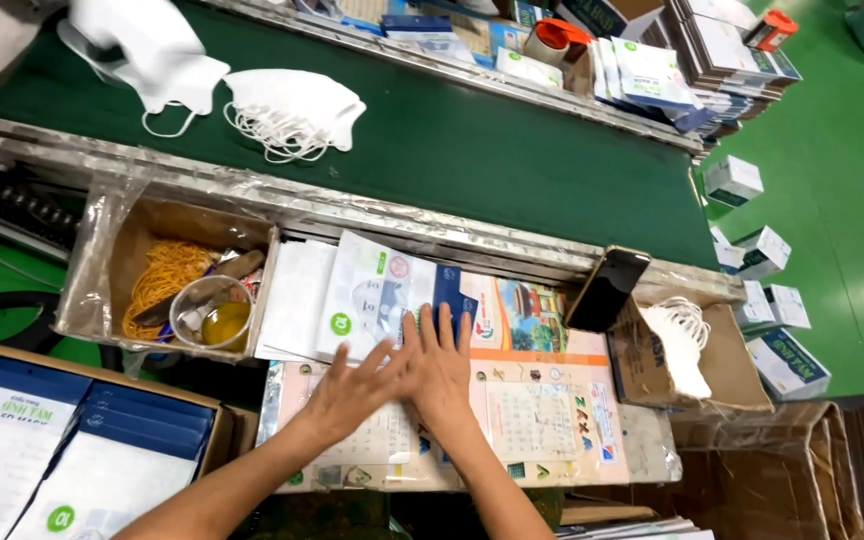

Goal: Packaging face masks into individual plastic sleeves and then into boxes for shipment.

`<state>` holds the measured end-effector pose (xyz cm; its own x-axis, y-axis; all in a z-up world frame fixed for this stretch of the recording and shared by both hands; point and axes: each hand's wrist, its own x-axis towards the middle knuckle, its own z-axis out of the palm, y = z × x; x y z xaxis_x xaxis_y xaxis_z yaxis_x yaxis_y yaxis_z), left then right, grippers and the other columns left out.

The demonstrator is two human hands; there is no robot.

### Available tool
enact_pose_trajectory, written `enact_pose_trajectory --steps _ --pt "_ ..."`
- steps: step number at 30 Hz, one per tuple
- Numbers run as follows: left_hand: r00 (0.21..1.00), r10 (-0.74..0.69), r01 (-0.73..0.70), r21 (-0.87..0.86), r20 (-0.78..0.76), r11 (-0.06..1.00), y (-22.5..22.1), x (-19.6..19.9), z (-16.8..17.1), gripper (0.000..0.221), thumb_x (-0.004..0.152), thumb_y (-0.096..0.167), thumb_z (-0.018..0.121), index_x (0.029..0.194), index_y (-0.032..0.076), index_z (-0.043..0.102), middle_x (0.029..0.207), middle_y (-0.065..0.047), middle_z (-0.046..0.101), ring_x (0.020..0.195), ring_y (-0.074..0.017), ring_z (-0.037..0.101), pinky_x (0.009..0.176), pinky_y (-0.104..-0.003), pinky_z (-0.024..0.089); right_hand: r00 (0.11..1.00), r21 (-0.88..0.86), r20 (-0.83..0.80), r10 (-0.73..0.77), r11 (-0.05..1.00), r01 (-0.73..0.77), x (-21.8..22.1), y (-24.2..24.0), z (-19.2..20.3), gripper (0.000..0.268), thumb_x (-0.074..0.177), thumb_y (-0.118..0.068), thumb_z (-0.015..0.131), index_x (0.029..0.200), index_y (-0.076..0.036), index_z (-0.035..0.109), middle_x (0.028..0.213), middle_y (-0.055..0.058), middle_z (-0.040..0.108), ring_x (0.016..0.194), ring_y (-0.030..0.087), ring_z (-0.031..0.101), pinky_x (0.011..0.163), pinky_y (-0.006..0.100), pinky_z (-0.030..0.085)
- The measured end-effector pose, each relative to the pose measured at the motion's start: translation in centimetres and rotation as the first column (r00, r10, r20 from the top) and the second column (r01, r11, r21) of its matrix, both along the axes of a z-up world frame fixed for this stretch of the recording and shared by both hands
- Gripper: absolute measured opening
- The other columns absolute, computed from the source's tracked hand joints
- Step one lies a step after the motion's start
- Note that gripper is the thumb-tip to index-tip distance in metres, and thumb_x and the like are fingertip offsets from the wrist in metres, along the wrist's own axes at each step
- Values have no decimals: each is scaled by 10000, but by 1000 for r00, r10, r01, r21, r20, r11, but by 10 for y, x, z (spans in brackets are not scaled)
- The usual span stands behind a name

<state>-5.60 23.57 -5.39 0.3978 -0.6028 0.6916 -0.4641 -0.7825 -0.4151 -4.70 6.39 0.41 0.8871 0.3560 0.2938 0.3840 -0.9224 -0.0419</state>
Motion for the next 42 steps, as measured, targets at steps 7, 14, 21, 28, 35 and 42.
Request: enact_pose_trajectory --steps 7,14,21,28,35,42 --pt "630 -30 -140 -151 -776 979 4 25 33 851 801 196 760 1542 56 366 1547 -295 350 1440 -460 311 1142 -621 253 957 263 -256 136 963 -66 -11 -3 11 897 921 -500 663 1563 -1 287 1607 321 214 1497 501 112 1187 604 70" --pt "539 -278 -110 -393 -795 913 33 122 68 875 756 524 837 1403 39 503 1432 -241 517 1366 -423 456 1152 -500 356 963 140 -242 118 986 -86 4 -28 24 1058 805 -633 739 1586 -92 276 1649 267 155 1538 446 51 1184 649 -21" --pt "737 30 -475 -485 -675 734 69 301 121 1302 551 815 747 1629 216 330 1631 -396 74 1491 -554 -45 1127 -778 69 988 377 -22 152 917 -133 -20 -38 44 974 813 -501 830 1558 -51 393 1656 270 253 1558 462 167 1237 612 89" --pt "669 246 -538 -228 -701 812 101 405 1 845 807 398 667 1567 111 436 1475 -376 453 1329 -613 380 937 -799 332 997 484 77 -15 875 -24 -72 -81 67 682 880 -294 860 1455 -64 575 1494 162 572 1480 378 481 1248 555 325" --pt "769 -248 -22 -413 -589 911 3 233 98 273 965 297 684 1103 65 645 908 -227 714 770 -376 697 760 -486 560 973 718 66 -220 688 106 -80 -110 114 620 892 -254 825 1416 -41 570 1435 153 638 1394 322 577 1181 447 441" --pt "26 -902 -88 -900 -431 428 -86 15 125 433 881 185 656 1267 -3 594 1061 -132 709 954 -228 672 823 -360 541 891 930 -357 282 199 309 -81 -144 103 752 860 -406 785 1449 2 555 1281 120 688 1139 221 656 993 365 546"
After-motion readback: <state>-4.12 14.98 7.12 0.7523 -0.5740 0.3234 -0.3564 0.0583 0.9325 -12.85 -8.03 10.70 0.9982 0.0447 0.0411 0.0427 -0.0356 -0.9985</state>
